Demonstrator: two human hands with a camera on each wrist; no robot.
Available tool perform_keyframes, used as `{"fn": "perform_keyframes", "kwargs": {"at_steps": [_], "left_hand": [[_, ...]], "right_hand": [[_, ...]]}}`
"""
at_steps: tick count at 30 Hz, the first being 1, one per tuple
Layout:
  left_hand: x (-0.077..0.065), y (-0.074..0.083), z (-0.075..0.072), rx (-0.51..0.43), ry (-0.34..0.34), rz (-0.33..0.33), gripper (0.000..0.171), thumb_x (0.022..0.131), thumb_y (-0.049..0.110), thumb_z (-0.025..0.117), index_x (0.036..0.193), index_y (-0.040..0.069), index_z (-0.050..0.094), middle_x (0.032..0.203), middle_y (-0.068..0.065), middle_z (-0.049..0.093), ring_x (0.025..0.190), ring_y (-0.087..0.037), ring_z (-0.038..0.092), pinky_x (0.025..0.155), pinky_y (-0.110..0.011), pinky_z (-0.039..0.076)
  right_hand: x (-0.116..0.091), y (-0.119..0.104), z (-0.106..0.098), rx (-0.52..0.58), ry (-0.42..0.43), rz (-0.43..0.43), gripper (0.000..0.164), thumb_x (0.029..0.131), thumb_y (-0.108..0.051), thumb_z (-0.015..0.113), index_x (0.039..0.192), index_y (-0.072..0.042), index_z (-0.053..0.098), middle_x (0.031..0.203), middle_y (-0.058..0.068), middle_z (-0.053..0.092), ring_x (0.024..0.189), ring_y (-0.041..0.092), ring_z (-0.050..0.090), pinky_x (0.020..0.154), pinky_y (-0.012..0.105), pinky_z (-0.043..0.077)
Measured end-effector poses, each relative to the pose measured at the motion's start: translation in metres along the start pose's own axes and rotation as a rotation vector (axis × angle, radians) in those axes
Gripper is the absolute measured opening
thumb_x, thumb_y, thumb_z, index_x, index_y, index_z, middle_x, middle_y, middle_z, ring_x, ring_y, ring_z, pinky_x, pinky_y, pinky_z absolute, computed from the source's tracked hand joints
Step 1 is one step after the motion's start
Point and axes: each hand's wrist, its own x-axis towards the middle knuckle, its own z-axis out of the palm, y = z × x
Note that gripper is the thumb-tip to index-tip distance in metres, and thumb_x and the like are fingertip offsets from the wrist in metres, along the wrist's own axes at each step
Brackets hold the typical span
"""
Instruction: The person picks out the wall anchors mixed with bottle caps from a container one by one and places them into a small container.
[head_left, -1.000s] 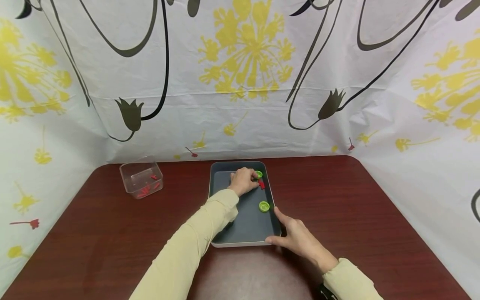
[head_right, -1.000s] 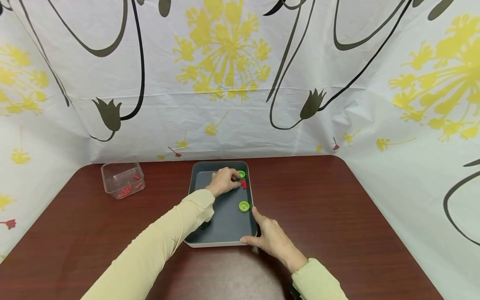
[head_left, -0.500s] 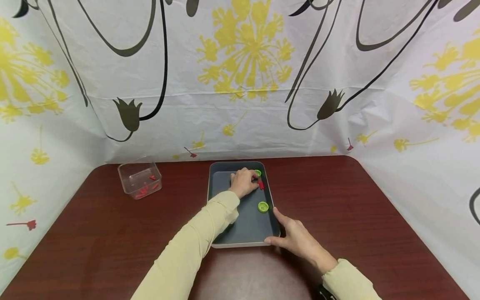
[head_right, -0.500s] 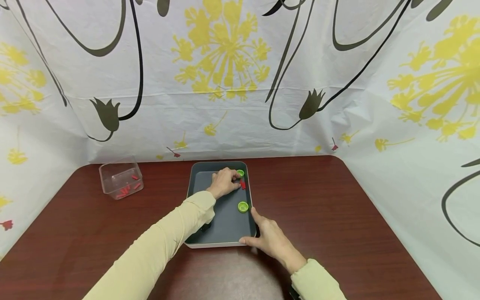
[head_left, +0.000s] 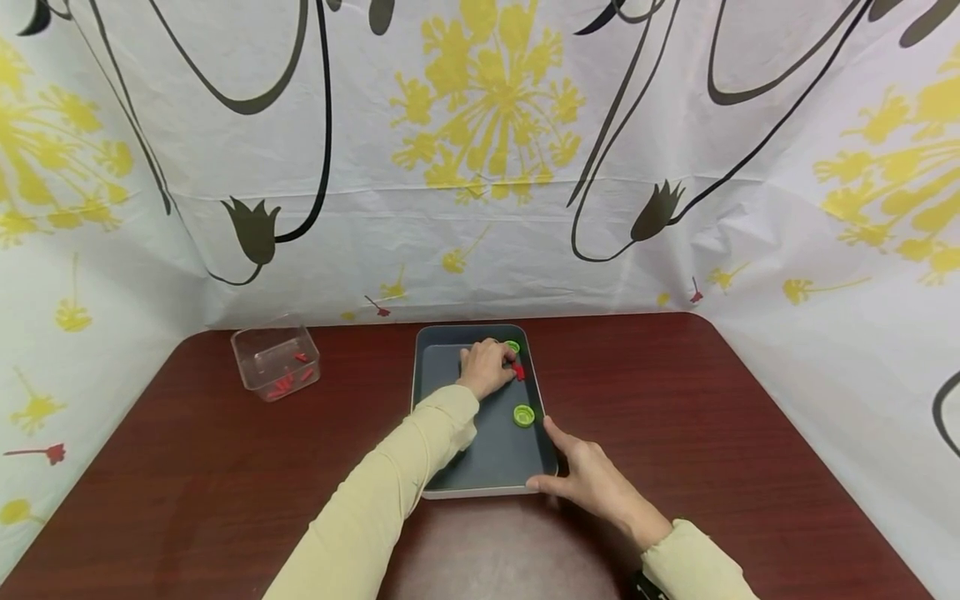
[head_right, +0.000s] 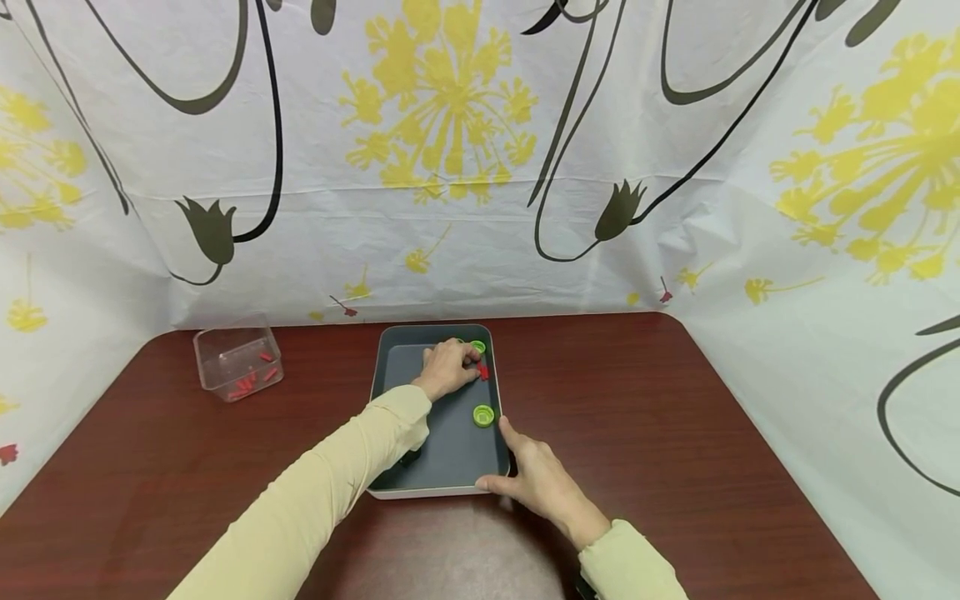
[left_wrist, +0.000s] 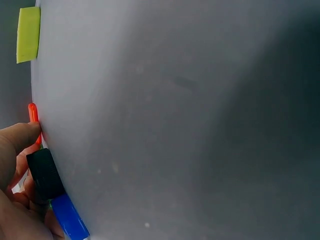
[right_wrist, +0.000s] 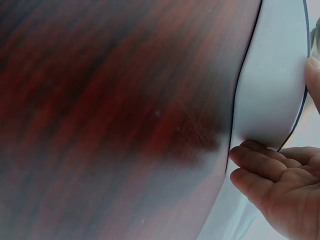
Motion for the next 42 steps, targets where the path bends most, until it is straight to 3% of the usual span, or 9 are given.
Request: {"fn": "perform_keyframes", "kwargs": {"at_steps": [22, 31, 42], "left_hand": [[-0.006, -0.002, -0.008, -0.014, 0.020, -0.020, 0.019, 0.086, 0.029, 0.068, 0.099, 0.016, 0.072, 0.100, -0.003, 0.062, 0.094, -0.020, 0.057, 0.079, -0.039, 0.036], [-0.009, -0.002, -0.020, -0.143, 0.016, -0.049, 0.026, 0.089, 0.031, 0.064, 0.107, 0.013, 0.067, 0.104, -0.004, 0.059, 0.096, -0.018, 0.056, 0.087, -0.043, 0.037], [-0.018, 0.003, -0.039, -0.336, 0.009, -0.027, 0.027, 0.093, 0.028, 0.059, 0.113, 0.010, 0.063, 0.115, -0.008, 0.056, 0.107, -0.021, 0.053, 0.093, -0.046, 0.035]], "right_hand": [[0.000, -0.002, 0.002, 0.001, 0.007, 0.019, 0.090, 0.074, -0.034, 0.079, 0.139, 0.010, 0.036, 0.138, 0.024, 0.045, 0.122, 0.031, 0.051, 0.091, 0.041, 0.047], [0.000, -0.001, 0.001, 0.008, -0.006, 0.021, 0.091, 0.075, -0.037, 0.078, 0.140, 0.010, 0.035, 0.140, 0.025, 0.042, 0.125, 0.033, 0.048, 0.092, 0.042, 0.047], [0.000, -0.002, 0.000, 0.026, -0.012, 0.032, 0.091, 0.075, -0.036, 0.077, 0.140, 0.010, 0.034, 0.141, 0.025, 0.040, 0.127, 0.033, 0.046, 0.094, 0.043, 0.045]]}}
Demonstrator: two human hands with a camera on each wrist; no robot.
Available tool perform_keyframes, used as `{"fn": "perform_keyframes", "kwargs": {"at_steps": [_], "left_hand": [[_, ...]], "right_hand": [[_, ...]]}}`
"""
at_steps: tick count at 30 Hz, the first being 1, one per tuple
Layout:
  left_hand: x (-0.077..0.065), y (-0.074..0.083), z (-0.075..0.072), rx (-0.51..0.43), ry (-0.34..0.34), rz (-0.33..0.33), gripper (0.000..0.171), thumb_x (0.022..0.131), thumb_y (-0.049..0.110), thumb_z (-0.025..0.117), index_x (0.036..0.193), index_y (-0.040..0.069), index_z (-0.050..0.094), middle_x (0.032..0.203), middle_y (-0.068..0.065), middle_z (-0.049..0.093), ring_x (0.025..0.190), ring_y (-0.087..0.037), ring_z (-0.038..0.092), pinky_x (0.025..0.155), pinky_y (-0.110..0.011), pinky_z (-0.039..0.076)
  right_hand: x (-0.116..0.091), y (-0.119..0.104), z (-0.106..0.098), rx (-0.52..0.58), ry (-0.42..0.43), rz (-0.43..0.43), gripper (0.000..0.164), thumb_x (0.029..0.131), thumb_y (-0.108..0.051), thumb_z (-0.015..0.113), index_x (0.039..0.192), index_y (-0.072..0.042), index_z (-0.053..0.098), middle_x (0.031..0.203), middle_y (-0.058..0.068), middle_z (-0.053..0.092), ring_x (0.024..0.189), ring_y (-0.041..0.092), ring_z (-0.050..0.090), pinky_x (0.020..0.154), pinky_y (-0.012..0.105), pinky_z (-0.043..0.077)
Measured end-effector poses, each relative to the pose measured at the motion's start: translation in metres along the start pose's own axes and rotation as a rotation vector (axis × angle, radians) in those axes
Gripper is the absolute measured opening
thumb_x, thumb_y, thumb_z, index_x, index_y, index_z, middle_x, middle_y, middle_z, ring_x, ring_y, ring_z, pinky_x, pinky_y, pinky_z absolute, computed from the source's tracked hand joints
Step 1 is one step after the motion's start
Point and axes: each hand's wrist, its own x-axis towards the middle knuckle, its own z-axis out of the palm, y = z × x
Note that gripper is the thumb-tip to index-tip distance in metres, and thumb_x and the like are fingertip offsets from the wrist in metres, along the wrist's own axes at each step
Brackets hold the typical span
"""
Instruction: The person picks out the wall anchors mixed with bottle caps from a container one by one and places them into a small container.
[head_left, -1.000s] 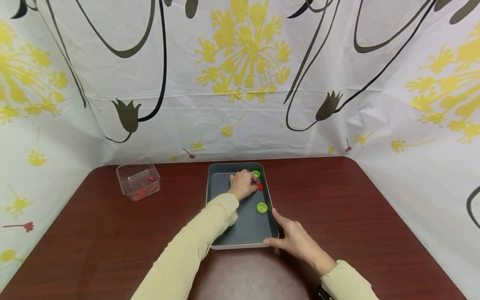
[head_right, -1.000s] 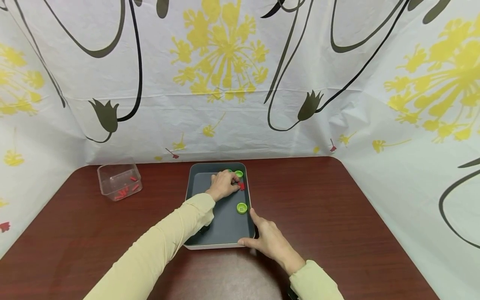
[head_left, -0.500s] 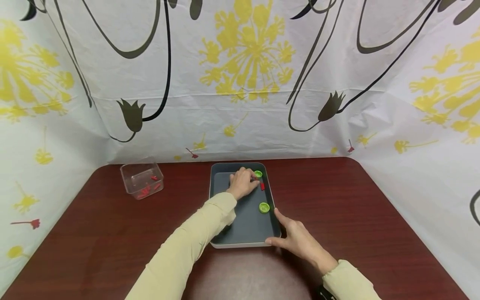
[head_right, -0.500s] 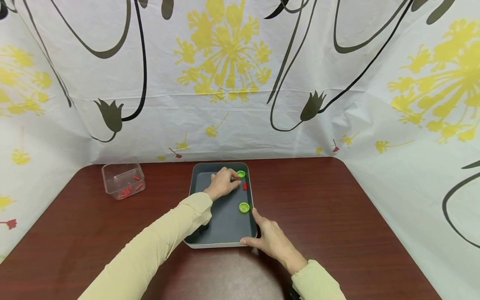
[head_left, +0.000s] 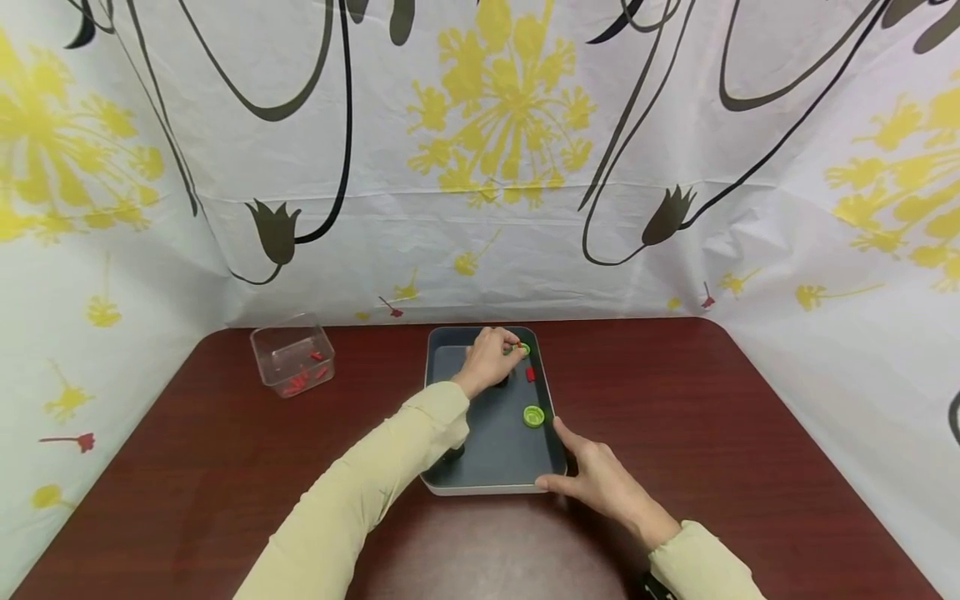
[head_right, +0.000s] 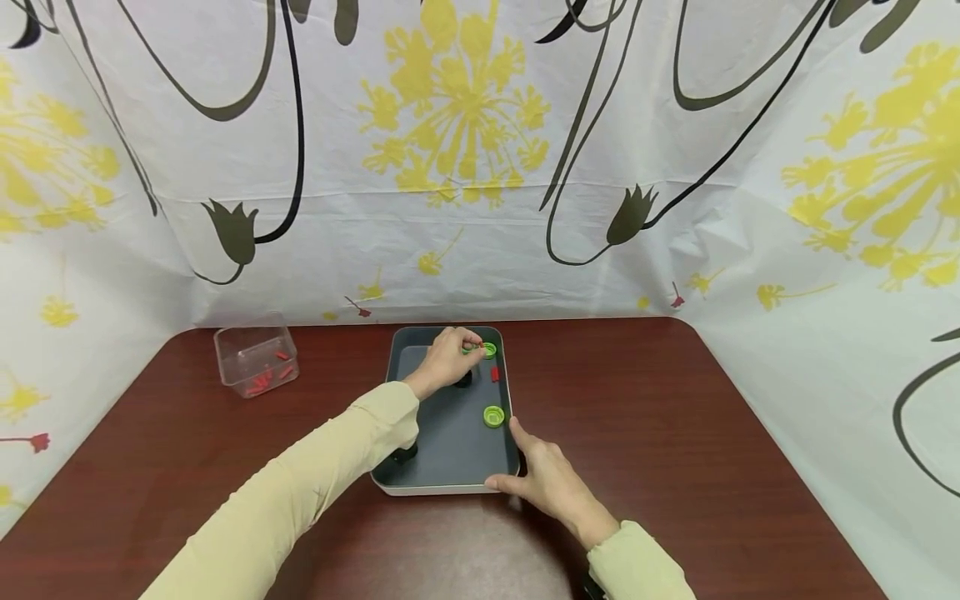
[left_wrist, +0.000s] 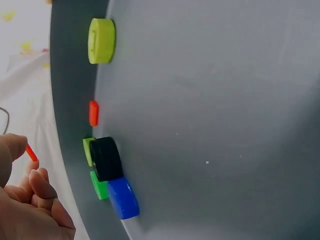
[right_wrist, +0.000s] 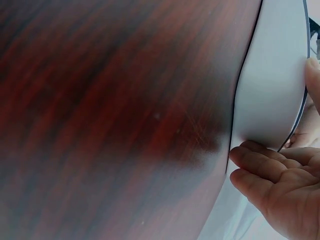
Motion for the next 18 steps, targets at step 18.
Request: {"fn": "perform_keyframes", "kwargs": {"at_steps": [18], "left_hand": [[-0.017, 0.010, -0.011, -0.179, -0.037, 0.010, 0.029, 0.096, 0.027, 0.056, 0.117, 0.009, 0.061, 0.117, -0.011, 0.055, 0.107, -0.023, 0.052, 0.084, -0.038, 0.047]], "right_hand": [[-0.001, 0.001, -0.001, 0.016, -0.006, -0.010, 0.092, 0.076, -0.039, 0.076, 0.140, 0.010, 0.033, 0.141, 0.025, 0.041, 0.126, 0.033, 0.047, 0.093, 0.042, 0.046]]}}
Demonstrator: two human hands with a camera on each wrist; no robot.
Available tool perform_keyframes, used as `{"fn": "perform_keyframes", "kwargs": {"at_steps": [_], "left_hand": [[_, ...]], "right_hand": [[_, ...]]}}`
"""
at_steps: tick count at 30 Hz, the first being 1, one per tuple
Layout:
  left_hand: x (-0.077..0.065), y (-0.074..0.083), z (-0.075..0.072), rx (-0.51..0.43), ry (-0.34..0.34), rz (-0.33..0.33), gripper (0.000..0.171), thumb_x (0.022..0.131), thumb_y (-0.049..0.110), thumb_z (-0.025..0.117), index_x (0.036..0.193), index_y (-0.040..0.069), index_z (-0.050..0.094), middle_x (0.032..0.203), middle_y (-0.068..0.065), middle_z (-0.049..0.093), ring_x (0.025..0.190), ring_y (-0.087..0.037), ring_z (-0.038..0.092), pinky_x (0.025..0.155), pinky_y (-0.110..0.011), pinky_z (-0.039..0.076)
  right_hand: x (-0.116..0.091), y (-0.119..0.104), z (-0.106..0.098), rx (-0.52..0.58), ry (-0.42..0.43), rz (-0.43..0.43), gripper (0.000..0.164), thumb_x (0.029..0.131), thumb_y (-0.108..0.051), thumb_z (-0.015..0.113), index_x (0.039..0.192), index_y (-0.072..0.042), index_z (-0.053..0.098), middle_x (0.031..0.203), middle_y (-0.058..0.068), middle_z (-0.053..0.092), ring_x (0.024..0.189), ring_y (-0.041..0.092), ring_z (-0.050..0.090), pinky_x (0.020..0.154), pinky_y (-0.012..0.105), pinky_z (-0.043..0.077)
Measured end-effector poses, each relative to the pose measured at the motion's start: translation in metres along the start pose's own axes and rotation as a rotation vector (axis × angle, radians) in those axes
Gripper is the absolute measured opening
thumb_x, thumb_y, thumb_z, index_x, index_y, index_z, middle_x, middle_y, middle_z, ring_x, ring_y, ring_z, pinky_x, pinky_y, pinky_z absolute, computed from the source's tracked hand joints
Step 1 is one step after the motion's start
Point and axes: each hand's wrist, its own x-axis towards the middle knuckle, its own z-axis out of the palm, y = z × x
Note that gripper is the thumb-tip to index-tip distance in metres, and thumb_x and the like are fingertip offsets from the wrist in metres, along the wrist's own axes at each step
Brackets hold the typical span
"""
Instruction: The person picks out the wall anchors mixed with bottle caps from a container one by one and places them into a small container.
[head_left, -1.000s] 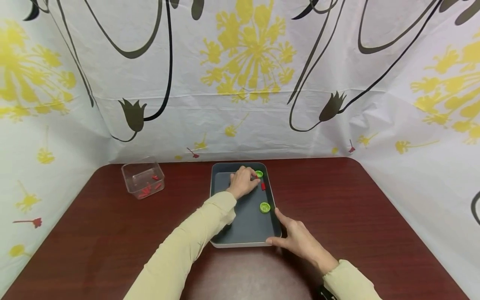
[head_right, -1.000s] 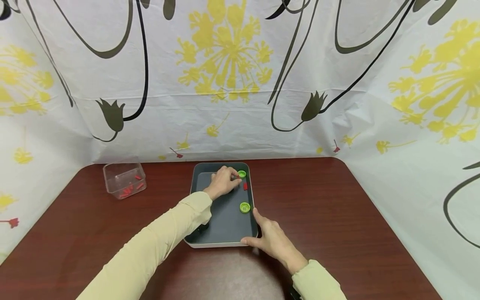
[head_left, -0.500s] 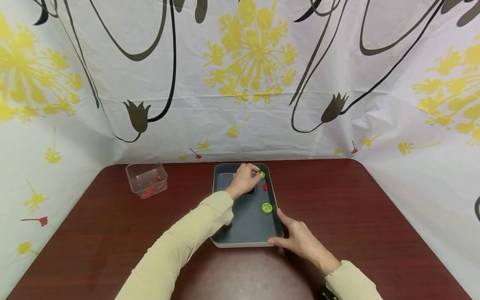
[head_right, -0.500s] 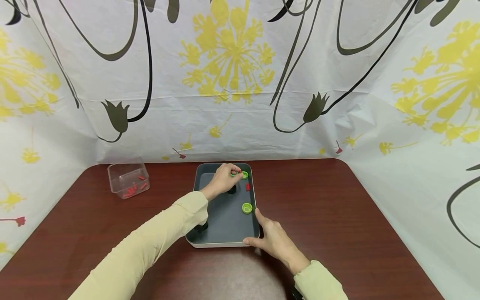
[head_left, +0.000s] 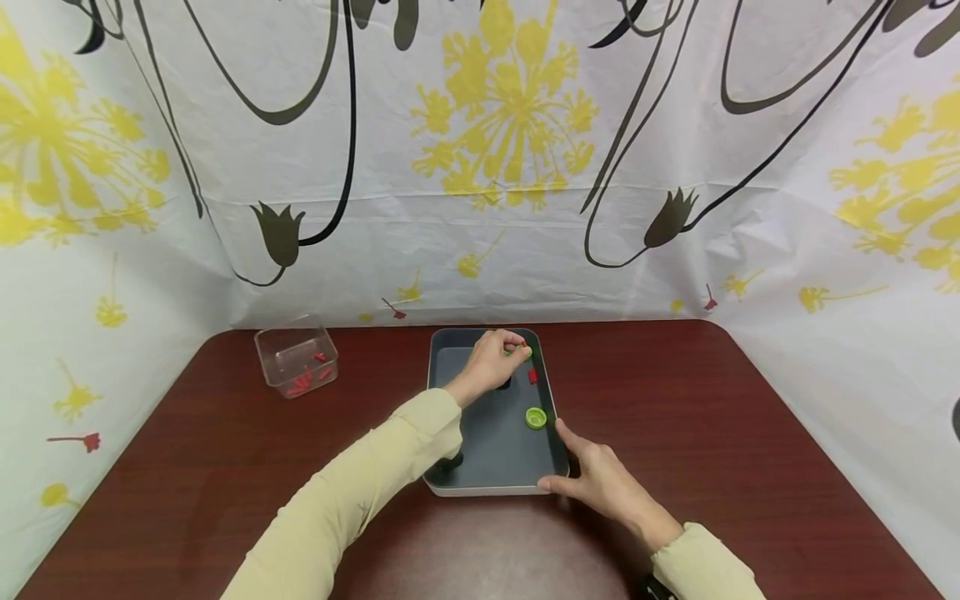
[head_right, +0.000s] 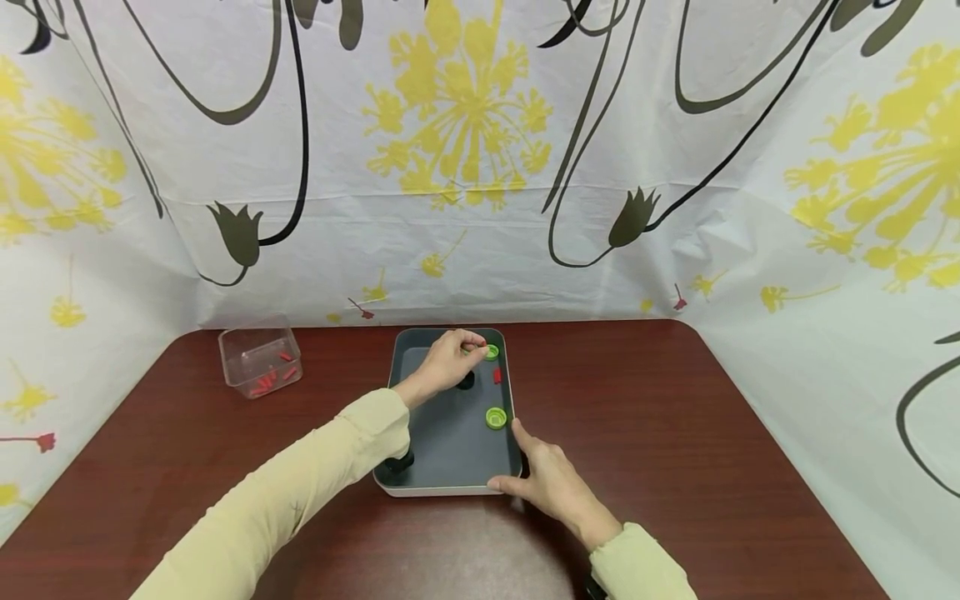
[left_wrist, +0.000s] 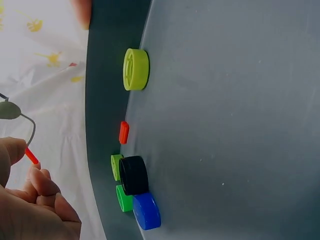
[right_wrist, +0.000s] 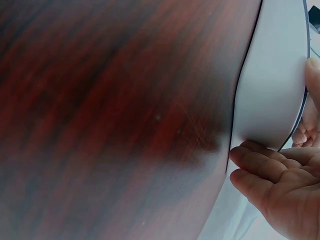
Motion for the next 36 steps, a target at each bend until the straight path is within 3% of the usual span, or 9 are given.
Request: {"fn": "perform_keyframes", "kwargs": {"at_steps": [7, 15, 36], "left_hand": [[-0.0027, -0.0025, 0.0031, 0.004, 0.002, 0.037, 0.027, 0.096, 0.026, 0.055, 0.115, 0.008, 0.064, 0.112, -0.010, 0.058, 0.103, -0.023, 0.054, 0.081, -0.036, 0.048], [-0.0035, -0.0061, 0.0050, -0.025, -0.006, 0.032, 0.028, 0.096, 0.025, 0.056, 0.115, 0.006, 0.064, 0.111, -0.011, 0.061, 0.099, -0.023, 0.059, 0.080, -0.035, 0.050], [-0.0086, -0.0088, 0.0075, -0.046, -0.011, -0.003, 0.028, 0.096, 0.023, 0.056, 0.116, 0.004, 0.062, 0.112, -0.012, 0.058, 0.103, -0.024, 0.055, 0.084, -0.037, 0.048]], "right_hand": [[-0.0007, 0.0001, 0.0004, -0.015, 0.014, -0.011, 0.092, 0.076, -0.039, 0.076, 0.140, 0.011, 0.034, 0.140, 0.025, 0.043, 0.124, 0.033, 0.049, 0.093, 0.042, 0.046], [-0.0009, 0.0007, 0.0006, -0.014, 0.009, -0.009, 0.092, 0.076, -0.040, 0.076, 0.140, 0.011, 0.034, 0.140, 0.025, 0.042, 0.124, 0.034, 0.048, 0.093, 0.043, 0.046], [0.0010, 0.0004, 0.0006, -0.021, 0.005, -0.015, 0.091, 0.076, -0.039, 0.076, 0.139, 0.012, 0.034, 0.140, 0.026, 0.041, 0.124, 0.034, 0.048, 0.092, 0.043, 0.046]]}}
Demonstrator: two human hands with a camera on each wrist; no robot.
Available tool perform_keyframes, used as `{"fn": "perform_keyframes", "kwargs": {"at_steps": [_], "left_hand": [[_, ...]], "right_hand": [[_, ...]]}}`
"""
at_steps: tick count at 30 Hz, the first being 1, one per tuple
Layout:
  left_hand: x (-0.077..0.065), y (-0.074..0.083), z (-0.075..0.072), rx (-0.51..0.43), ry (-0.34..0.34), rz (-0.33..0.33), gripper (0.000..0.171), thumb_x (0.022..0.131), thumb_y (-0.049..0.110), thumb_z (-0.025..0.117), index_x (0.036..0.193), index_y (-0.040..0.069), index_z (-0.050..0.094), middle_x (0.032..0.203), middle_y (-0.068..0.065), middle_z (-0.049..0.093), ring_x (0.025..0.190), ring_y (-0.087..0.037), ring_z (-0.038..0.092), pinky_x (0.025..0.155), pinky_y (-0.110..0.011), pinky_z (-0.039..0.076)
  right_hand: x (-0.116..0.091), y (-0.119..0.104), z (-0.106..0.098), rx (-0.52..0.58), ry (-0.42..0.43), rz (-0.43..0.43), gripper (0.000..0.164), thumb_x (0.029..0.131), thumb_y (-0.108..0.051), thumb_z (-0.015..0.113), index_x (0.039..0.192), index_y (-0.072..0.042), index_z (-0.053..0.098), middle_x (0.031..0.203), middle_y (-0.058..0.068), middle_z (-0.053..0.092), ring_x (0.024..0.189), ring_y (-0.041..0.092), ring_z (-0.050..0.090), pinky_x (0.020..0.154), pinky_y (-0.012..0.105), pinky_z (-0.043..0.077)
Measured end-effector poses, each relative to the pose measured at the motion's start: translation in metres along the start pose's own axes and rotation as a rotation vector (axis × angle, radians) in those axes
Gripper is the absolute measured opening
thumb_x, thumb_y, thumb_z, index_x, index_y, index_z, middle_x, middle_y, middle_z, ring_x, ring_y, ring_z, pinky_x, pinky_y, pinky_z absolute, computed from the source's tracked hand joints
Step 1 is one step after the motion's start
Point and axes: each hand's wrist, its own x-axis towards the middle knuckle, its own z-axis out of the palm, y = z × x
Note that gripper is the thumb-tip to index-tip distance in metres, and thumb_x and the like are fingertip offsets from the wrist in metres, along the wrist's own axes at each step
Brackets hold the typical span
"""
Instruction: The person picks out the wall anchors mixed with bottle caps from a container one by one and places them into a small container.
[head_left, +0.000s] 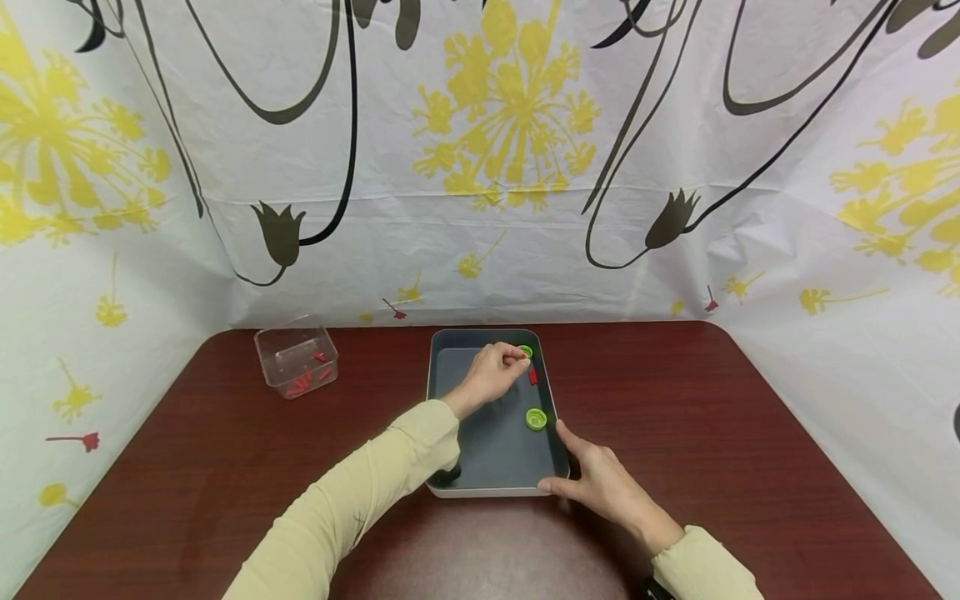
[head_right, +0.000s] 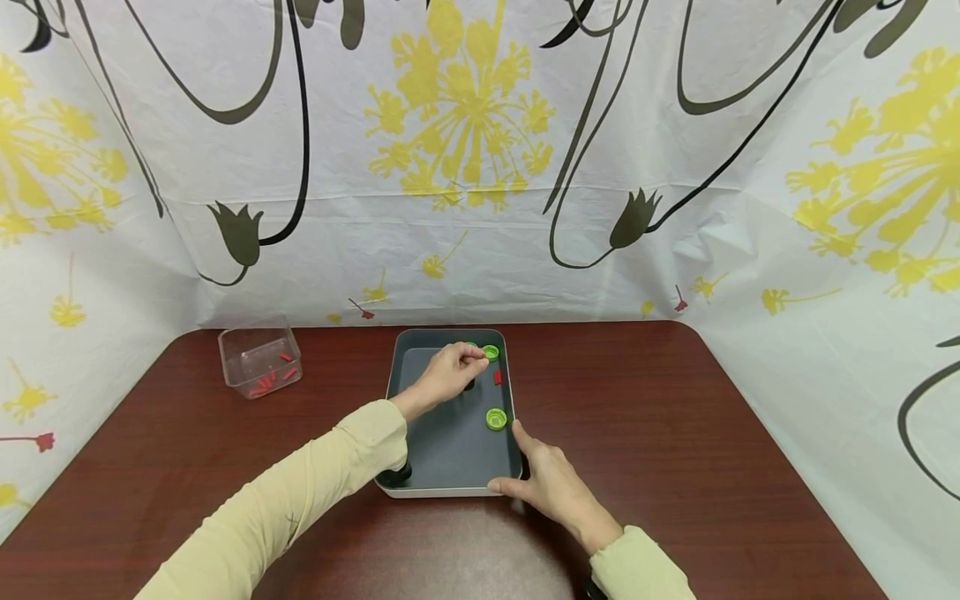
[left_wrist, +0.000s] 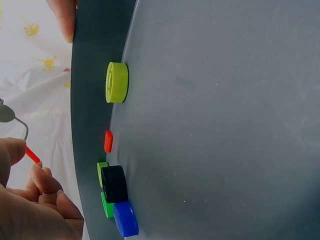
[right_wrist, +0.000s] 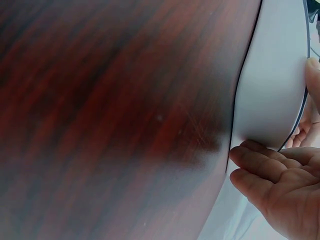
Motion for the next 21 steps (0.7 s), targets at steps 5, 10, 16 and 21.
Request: {"fn": "perform_keyframes", "kwargs": {"at_steps": [5, 10, 16, 21], "left_hand": [[0.0001, -0.0008, 0.0008, 0.005, 0.005, -0.003, 0.028, 0.095, 0.023, 0.056, 0.115, 0.005, 0.062, 0.111, -0.011, 0.058, 0.102, -0.024, 0.055, 0.083, -0.037, 0.048], [0.0000, -0.0009, 0.0007, 0.010, 0.004, -0.003, 0.027, 0.096, 0.024, 0.056, 0.115, 0.005, 0.062, 0.111, -0.011, 0.058, 0.102, -0.024, 0.055, 0.083, -0.036, 0.048], [0.0000, -0.0014, 0.0009, 0.012, -0.002, 0.000, 0.028, 0.096, 0.024, 0.055, 0.115, 0.005, 0.062, 0.112, -0.011, 0.057, 0.103, -0.024, 0.054, 0.083, -0.036, 0.048], [0.0008, -0.0023, 0.0016, 0.014, -0.001, -0.002, 0.028, 0.096, 0.024, 0.055, 0.115, 0.005, 0.062, 0.113, -0.011, 0.058, 0.104, -0.024, 0.055, 0.084, -0.036, 0.048]], "right_hand": [[-0.0002, -0.0002, -0.0001, -0.003, 0.003, -0.003, 0.091, 0.076, -0.038, 0.076, 0.139, 0.012, 0.034, 0.140, 0.026, 0.041, 0.124, 0.034, 0.048, 0.092, 0.043, 0.046], [-0.0003, -0.0001, 0.0000, -0.013, 0.010, -0.007, 0.091, 0.075, -0.038, 0.076, 0.139, 0.012, 0.035, 0.139, 0.026, 0.042, 0.123, 0.034, 0.049, 0.092, 0.043, 0.047], [-0.0003, 0.0002, 0.0004, -0.003, 0.005, -0.001, 0.091, 0.076, -0.038, 0.076, 0.139, 0.012, 0.035, 0.140, 0.026, 0.041, 0.124, 0.034, 0.048, 0.092, 0.043, 0.046], [0.0001, 0.0004, 0.0006, -0.004, 0.007, 0.007, 0.091, 0.075, -0.039, 0.077, 0.139, 0.011, 0.035, 0.140, 0.025, 0.042, 0.124, 0.033, 0.049, 0.092, 0.043, 0.046]]}}
